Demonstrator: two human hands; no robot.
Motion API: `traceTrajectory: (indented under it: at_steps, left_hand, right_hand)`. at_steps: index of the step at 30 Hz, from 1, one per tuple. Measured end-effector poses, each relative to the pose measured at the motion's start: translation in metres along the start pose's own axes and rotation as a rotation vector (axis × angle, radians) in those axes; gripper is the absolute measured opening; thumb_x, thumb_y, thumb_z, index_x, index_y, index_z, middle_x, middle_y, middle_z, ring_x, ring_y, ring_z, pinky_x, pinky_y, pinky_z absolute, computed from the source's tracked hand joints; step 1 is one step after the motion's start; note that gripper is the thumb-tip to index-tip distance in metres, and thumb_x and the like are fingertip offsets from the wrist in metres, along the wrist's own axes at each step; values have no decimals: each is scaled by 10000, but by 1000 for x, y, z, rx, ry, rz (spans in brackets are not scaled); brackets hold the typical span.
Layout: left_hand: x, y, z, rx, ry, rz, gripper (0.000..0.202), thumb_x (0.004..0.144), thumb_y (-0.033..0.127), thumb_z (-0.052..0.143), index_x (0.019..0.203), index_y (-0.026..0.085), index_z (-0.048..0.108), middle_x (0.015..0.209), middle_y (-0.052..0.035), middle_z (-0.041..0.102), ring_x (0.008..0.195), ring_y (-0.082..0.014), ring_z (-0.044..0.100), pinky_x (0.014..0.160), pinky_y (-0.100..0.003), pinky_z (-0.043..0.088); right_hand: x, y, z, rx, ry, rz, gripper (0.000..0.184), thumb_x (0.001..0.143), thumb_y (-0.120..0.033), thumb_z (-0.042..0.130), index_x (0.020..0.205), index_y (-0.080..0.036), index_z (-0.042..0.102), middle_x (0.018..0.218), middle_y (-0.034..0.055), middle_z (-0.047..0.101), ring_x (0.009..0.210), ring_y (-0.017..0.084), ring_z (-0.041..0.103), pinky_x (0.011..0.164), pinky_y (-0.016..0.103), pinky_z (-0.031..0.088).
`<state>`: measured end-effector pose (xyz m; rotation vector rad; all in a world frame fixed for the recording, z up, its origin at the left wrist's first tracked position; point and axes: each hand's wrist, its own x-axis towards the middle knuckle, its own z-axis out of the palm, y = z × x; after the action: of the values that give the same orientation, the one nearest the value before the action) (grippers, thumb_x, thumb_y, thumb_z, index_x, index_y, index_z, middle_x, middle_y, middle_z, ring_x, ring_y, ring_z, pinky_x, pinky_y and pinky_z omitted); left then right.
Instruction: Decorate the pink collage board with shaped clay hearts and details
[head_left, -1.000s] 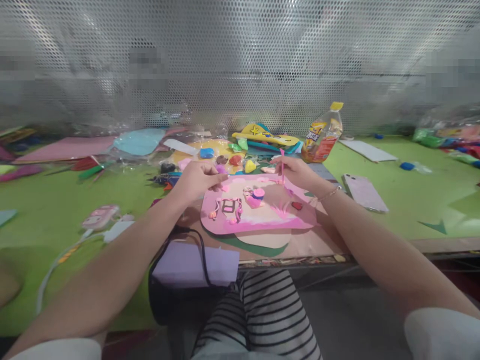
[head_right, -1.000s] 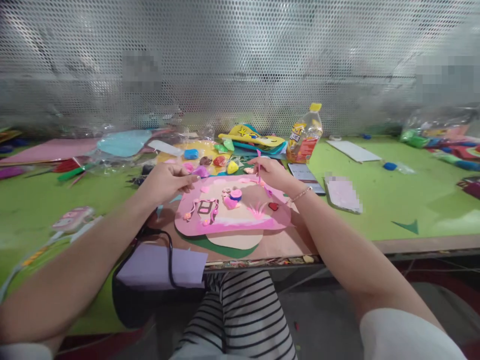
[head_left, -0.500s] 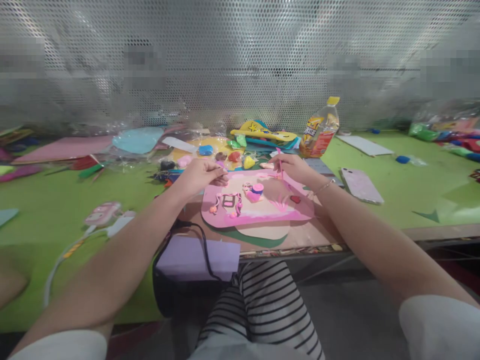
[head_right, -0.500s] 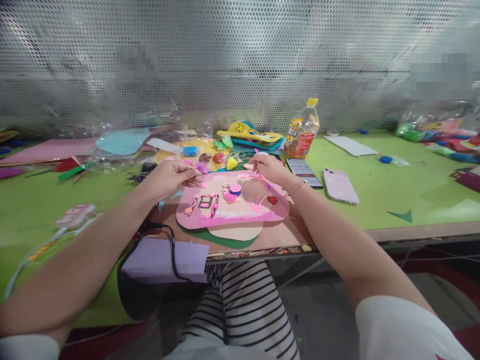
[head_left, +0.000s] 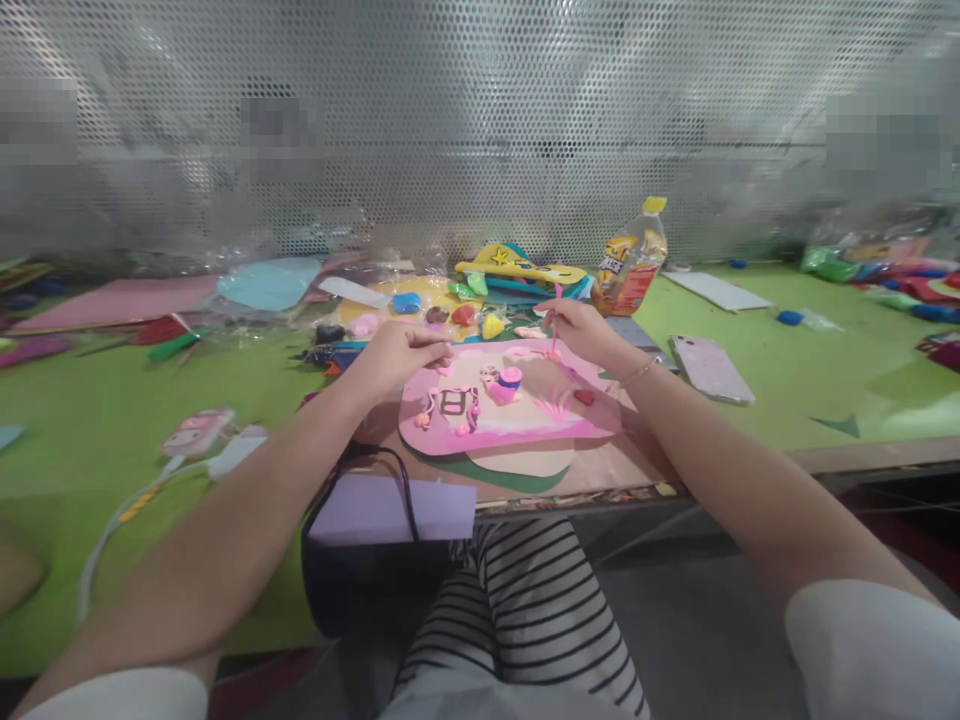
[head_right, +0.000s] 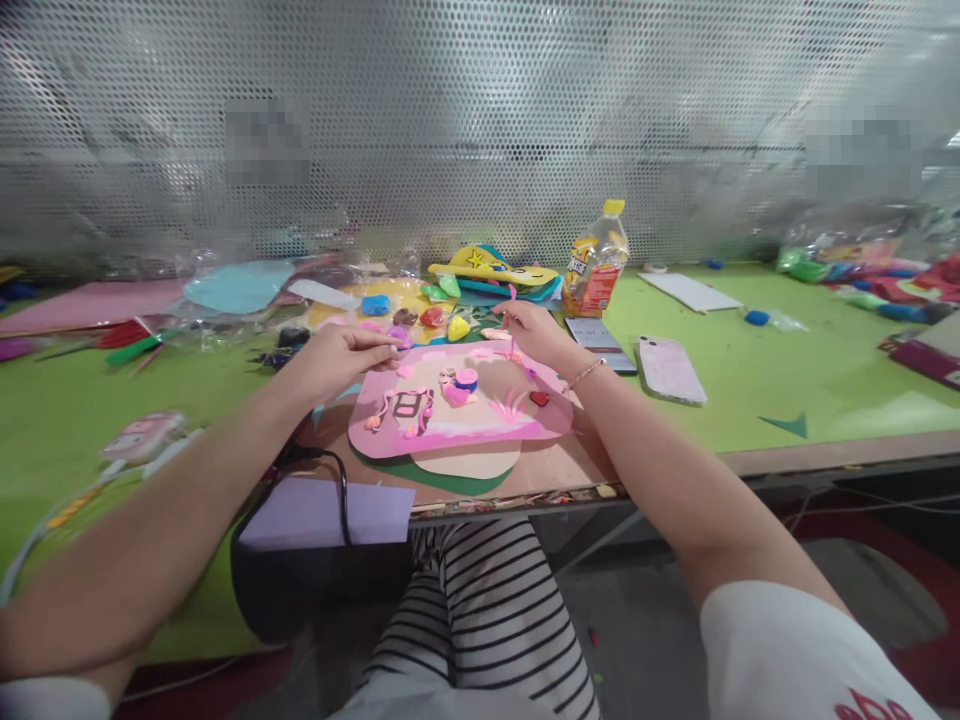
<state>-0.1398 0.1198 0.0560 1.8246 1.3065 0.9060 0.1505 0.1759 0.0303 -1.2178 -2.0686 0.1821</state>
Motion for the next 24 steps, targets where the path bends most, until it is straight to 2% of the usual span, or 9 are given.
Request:
traceTrajectory:
  at_steps: [4, 7, 10, 12, 15, 19, 22, 24]
  left_hand:
    - [-2, 3, 0, 17, -8, 2, 81, 875, 199, 648, 891, 119, 645, 799, 2, 664, 731, -129, 653, 732, -321, 554]
    - [-4, 4, -1, 37, -13, -4, 120, 875, 223, 652, 821, 117, 636, 735, 17, 646, 662, -111, 634, 670, -286, 548]
    - [-4, 3, -3, 53, -15, -1, 223, 890, 287, 636, 742, 121, 618, 655, 33, 614, 588, -95, 602, 616, -260, 530]
    - [-3, 2, -4, 48, -14, 0, 254, 898, 314, 624, 731, 123, 612, 640, 36, 604, 571, -93, 592, 603, -256, 522]
    - [-1, -1, -3, 4, -18, -8, 237, 912, 309, 603, 759, 129, 617, 692, 21, 626, 615, -99, 607, 639, -269, 531]
    - [3, -4, 0, -111, -20, -33, 198, 921, 303, 589, 840, 127, 628, 783, -2, 651, 686, -117, 632, 689, -300, 543]
    - [4, -4, 0, -226, 10, -45, 168, 920, 286, 589, 910, 123, 628, 850, -16, 656, 730, -129, 639, 707, -313, 546]
    - [3, -2, -1, -314, 26, -48, 155, 920, 269, 590, 948, 121, 626, 895, -26, 657, 759, -136, 643, 723, -323, 548]
  right_hand:
    - [1, -4, -3, -26, 15, 1, 430, 780, -83, 373, 1102, -117, 656, 898, 81, 702, 759, 169, 629, 723, 275, 489]
    - [2, -2, -4, -60, 3, 35, 422, 822, -107, 362, 1137, -122, 641, 884, 75, 709, 716, 164, 631, 683, 269, 487]
    - [3, 7, -8, -116, -51, 93, 416, 856, -118, 337, 1129, -124, 650, 791, 66, 710, 668, 172, 636, 651, 274, 485]
    - [2, 15, -14, -165, -113, 120, 371, 844, -125, 396, 1076, -152, 683, 817, 64, 721, 710, 187, 654, 679, 284, 488]
    - [0, 25, -25, -227, -248, 128, 287, 758, -121, 551, 968, -206, 728, 917, 42, 737, 791, 213, 669, 707, 286, 489]
    - [-4, 28, -35, -269, -410, 96, 359, 656, -92, 650, 963, -255, 740, 891, 16, 750, 683, 202, 658, 614, 276, 479]
    - [-6, 28, -35, -288, -427, 59, 451, 598, -94, 704, 1006, -282, 736, 953, 25, 750, 677, 205, 657, 605, 283, 483]
    - [-5, 26, -34, -299, -378, 41, 367, 640, -124, 689, 971, -271, 743, 940, 39, 749, 700, 213, 660, 628, 294, 492]
